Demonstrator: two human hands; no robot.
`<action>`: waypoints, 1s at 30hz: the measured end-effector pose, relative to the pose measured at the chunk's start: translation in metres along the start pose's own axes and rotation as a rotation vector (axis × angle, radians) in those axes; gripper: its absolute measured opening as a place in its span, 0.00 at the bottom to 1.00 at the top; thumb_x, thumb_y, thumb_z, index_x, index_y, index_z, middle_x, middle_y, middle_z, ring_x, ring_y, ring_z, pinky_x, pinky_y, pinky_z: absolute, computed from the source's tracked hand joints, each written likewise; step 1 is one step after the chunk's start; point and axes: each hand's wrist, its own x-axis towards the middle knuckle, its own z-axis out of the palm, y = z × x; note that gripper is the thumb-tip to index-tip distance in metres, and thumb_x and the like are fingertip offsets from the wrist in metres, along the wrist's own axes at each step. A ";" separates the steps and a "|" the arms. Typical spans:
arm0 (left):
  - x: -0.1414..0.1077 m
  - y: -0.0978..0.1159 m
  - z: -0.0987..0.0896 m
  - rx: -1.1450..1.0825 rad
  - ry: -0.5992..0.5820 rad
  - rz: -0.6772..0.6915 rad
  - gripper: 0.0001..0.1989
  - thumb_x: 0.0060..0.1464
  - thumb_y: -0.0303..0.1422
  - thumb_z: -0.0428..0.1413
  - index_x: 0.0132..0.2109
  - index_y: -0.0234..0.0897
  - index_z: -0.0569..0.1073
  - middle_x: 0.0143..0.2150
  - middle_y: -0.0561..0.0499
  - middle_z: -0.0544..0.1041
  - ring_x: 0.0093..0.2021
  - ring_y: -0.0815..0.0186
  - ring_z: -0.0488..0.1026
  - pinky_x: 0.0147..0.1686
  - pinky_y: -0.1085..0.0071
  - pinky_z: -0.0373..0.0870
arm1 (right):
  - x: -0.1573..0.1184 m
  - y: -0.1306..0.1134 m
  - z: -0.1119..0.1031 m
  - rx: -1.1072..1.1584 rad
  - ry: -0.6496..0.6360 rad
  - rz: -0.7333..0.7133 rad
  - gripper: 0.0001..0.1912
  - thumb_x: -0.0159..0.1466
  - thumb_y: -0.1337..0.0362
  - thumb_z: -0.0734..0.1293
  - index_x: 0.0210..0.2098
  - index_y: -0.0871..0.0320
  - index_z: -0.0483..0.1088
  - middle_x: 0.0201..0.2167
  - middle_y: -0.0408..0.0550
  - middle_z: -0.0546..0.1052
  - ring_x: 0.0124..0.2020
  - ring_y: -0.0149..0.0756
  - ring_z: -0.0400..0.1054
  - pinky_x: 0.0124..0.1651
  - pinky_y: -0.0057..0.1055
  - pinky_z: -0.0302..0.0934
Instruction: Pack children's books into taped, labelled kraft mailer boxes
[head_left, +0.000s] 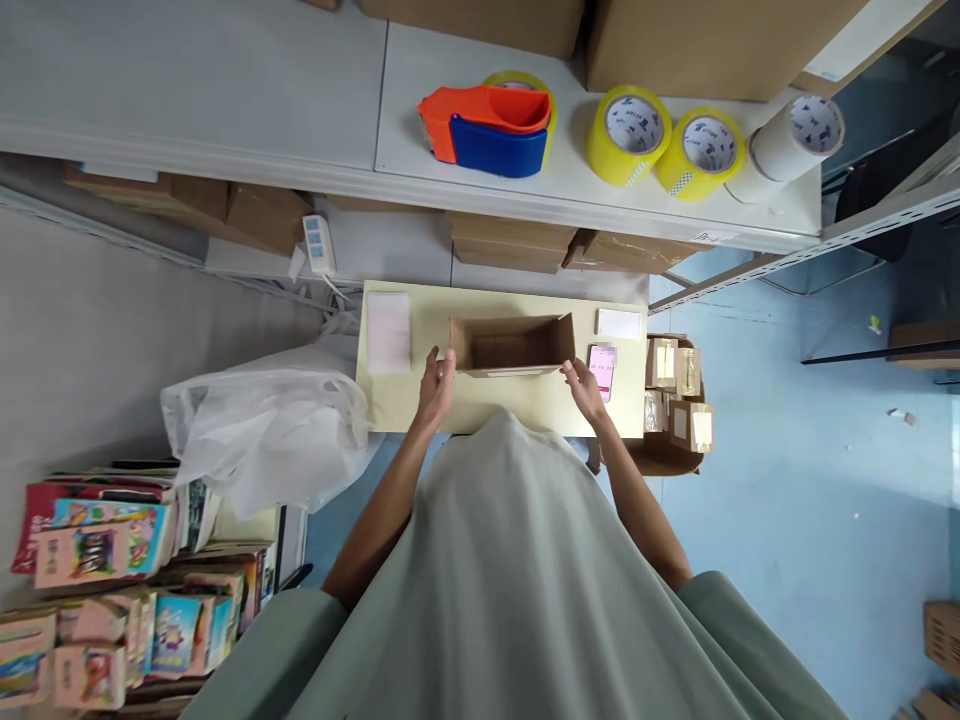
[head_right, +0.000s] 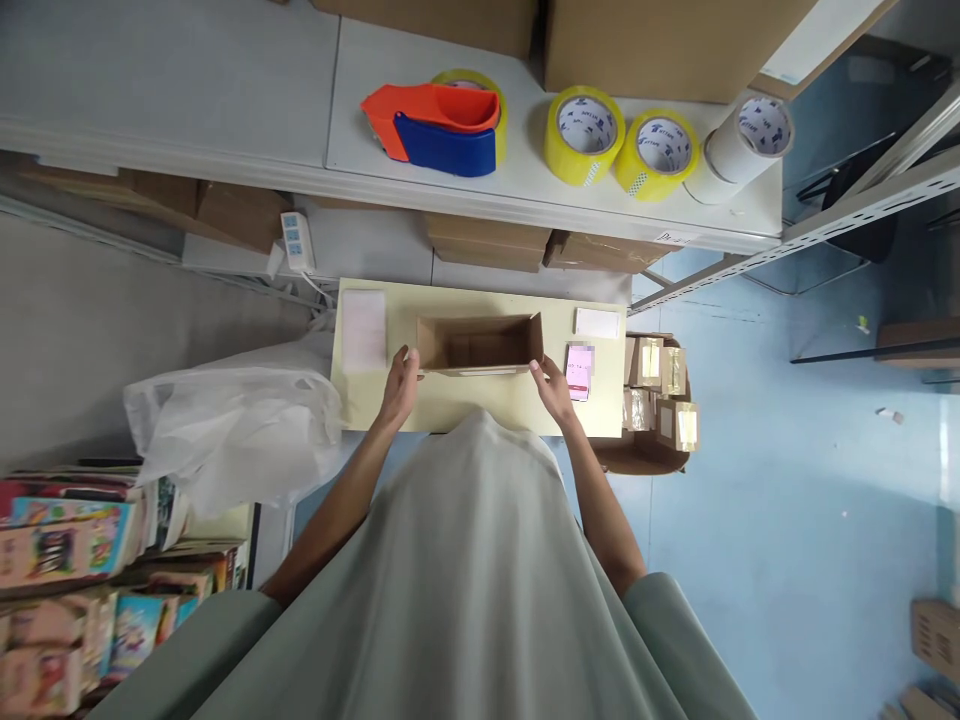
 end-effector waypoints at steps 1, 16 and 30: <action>-0.003 -0.003 0.003 -0.010 0.002 -0.050 0.45 0.73 0.66 0.49 0.79 0.36 0.64 0.59 0.35 0.82 0.61 0.49 0.83 0.57 0.59 0.78 | -0.003 0.003 0.003 -0.015 -0.001 0.016 0.44 0.71 0.24 0.60 0.58 0.57 0.78 0.50 0.58 0.85 0.58 0.55 0.80 0.57 0.49 0.77; 0.022 -0.026 -0.002 0.075 0.300 -0.039 0.34 0.60 0.48 0.69 0.65 0.36 0.73 0.63 0.33 0.79 0.55 0.53 0.82 0.54 0.59 0.81 | 0.009 0.048 -0.004 0.114 0.225 0.091 0.43 0.63 0.25 0.68 0.54 0.58 0.76 0.50 0.61 0.86 0.53 0.51 0.81 0.55 0.48 0.78; 0.031 0.008 -0.006 -0.031 -0.045 0.067 0.15 0.61 0.43 0.68 0.49 0.39 0.80 0.50 0.42 0.86 0.49 0.55 0.84 0.53 0.59 0.82 | 0.032 0.022 -0.006 -0.142 0.193 -0.221 0.20 0.73 0.49 0.69 0.53 0.55 0.84 0.58 0.62 0.79 0.55 0.51 0.78 0.61 0.53 0.79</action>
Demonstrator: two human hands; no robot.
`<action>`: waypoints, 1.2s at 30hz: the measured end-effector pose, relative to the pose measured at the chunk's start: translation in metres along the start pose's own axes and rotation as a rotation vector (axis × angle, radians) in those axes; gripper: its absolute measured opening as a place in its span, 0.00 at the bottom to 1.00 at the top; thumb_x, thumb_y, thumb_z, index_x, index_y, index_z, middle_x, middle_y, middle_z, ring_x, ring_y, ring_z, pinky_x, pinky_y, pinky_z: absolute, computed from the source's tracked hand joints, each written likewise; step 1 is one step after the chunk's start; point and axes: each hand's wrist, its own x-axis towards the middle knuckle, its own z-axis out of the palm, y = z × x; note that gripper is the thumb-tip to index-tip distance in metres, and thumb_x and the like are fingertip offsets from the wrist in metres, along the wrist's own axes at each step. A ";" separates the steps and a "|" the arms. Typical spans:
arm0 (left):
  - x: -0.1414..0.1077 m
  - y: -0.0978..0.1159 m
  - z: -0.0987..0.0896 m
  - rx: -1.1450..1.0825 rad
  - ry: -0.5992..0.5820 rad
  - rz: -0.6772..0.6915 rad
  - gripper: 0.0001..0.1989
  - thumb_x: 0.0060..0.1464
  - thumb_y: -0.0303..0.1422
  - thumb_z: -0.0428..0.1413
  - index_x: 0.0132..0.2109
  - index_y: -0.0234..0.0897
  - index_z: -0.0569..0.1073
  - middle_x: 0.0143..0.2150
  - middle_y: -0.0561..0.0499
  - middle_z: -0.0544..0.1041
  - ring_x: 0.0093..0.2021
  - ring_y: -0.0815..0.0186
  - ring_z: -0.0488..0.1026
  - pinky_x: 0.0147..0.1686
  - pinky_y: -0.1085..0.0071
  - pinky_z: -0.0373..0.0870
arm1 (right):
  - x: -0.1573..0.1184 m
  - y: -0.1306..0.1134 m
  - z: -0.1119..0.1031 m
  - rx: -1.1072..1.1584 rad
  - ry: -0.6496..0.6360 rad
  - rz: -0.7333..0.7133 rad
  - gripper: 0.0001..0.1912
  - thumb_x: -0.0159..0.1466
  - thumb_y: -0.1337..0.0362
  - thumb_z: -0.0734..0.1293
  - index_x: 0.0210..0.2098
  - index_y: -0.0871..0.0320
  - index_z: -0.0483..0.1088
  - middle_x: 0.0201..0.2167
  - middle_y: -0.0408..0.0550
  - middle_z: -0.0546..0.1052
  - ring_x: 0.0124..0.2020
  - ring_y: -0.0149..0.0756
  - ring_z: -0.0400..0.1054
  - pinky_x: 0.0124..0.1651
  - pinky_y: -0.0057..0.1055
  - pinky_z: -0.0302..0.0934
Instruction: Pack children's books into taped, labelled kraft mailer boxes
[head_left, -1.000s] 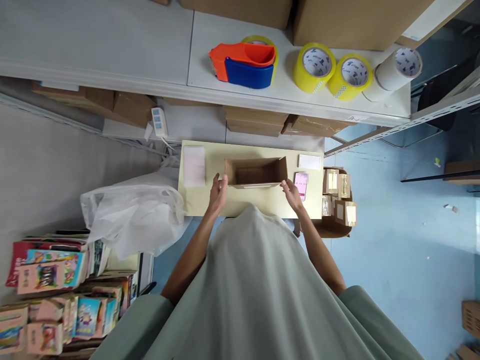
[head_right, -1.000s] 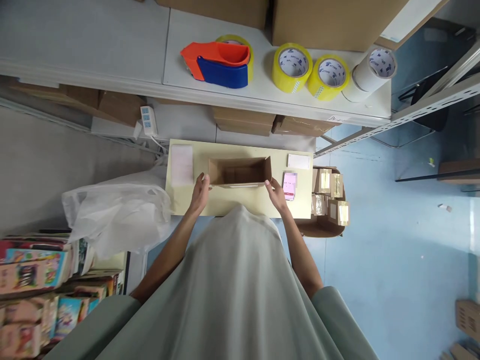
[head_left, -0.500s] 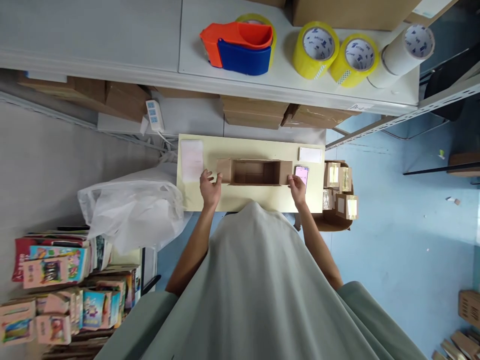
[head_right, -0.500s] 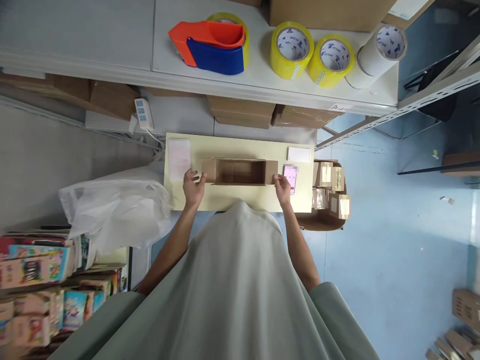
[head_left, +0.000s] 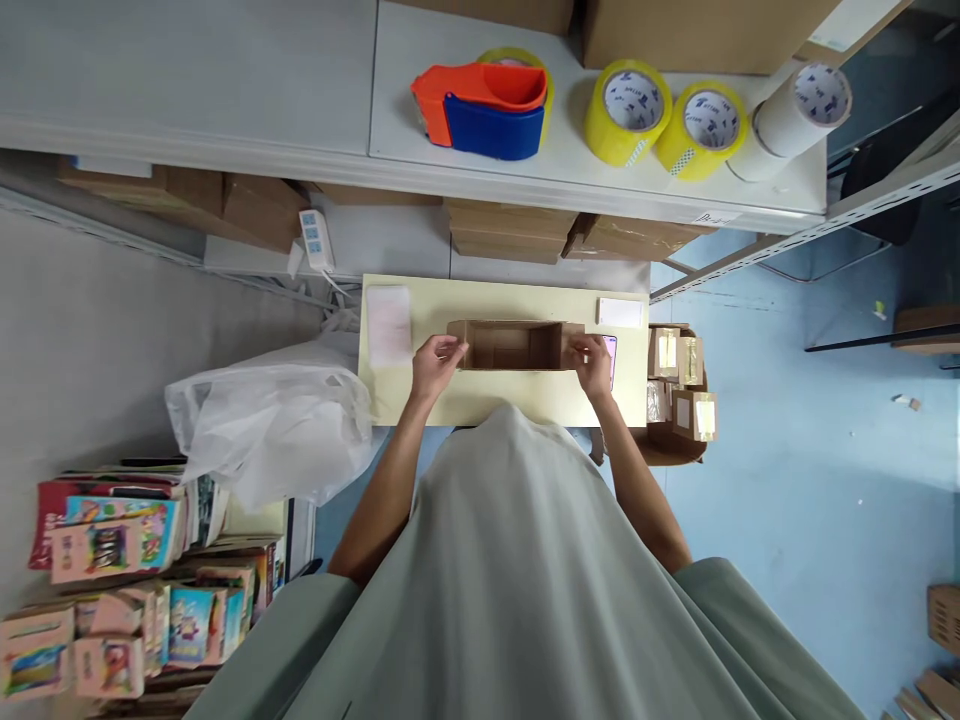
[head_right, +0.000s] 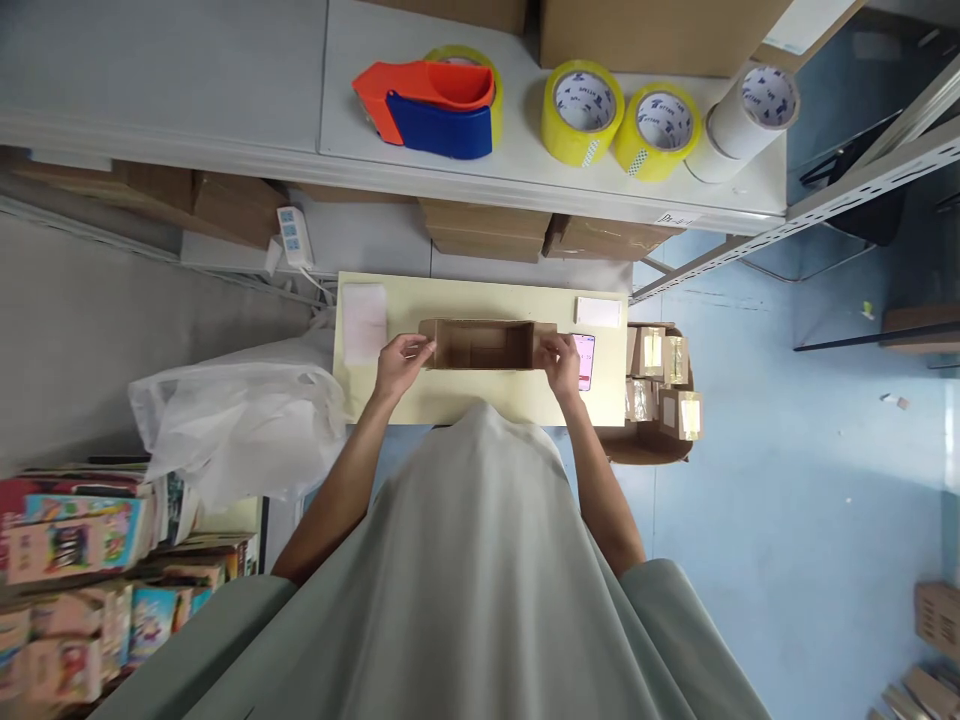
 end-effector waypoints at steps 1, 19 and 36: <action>-0.003 0.003 -0.001 0.018 -0.029 0.020 0.17 0.61 0.45 0.69 0.49 0.40 0.80 0.50 0.42 0.86 0.51 0.54 0.84 0.54 0.59 0.82 | 0.002 -0.006 0.000 -0.014 -0.034 -0.063 0.20 0.75 0.51 0.67 0.53 0.54 0.85 0.62 0.62 0.77 0.59 0.52 0.78 0.63 0.52 0.79; -0.038 -0.017 0.029 0.319 -0.122 0.300 0.26 0.54 0.28 0.74 0.57 0.45 0.77 0.77 0.39 0.68 0.78 0.42 0.67 0.77 0.40 0.68 | 0.063 -0.028 0.020 -0.415 -0.281 -0.044 0.34 0.73 0.59 0.66 0.77 0.54 0.70 0.66 0.62 0.75 0.55 0.56 0.79 0.65 0.59 0.76; 0.109 -0.067 -0.113 0.485 0.132 -0.336 0.28 0.59 0.37 0.70 0.60 0.27 0.71 0.66 0.26 0.76 0.73 0.37 0.68 0.75 0.44 0.63 | -0.068 -0.141 -0.008 -0.257 0.091 0.042 0.28 0.76 0.42 0.66 0.64 0.53 0.80 0.60 0.60 0.76 0.41 0.41 0.82 0.46 0.45 0.84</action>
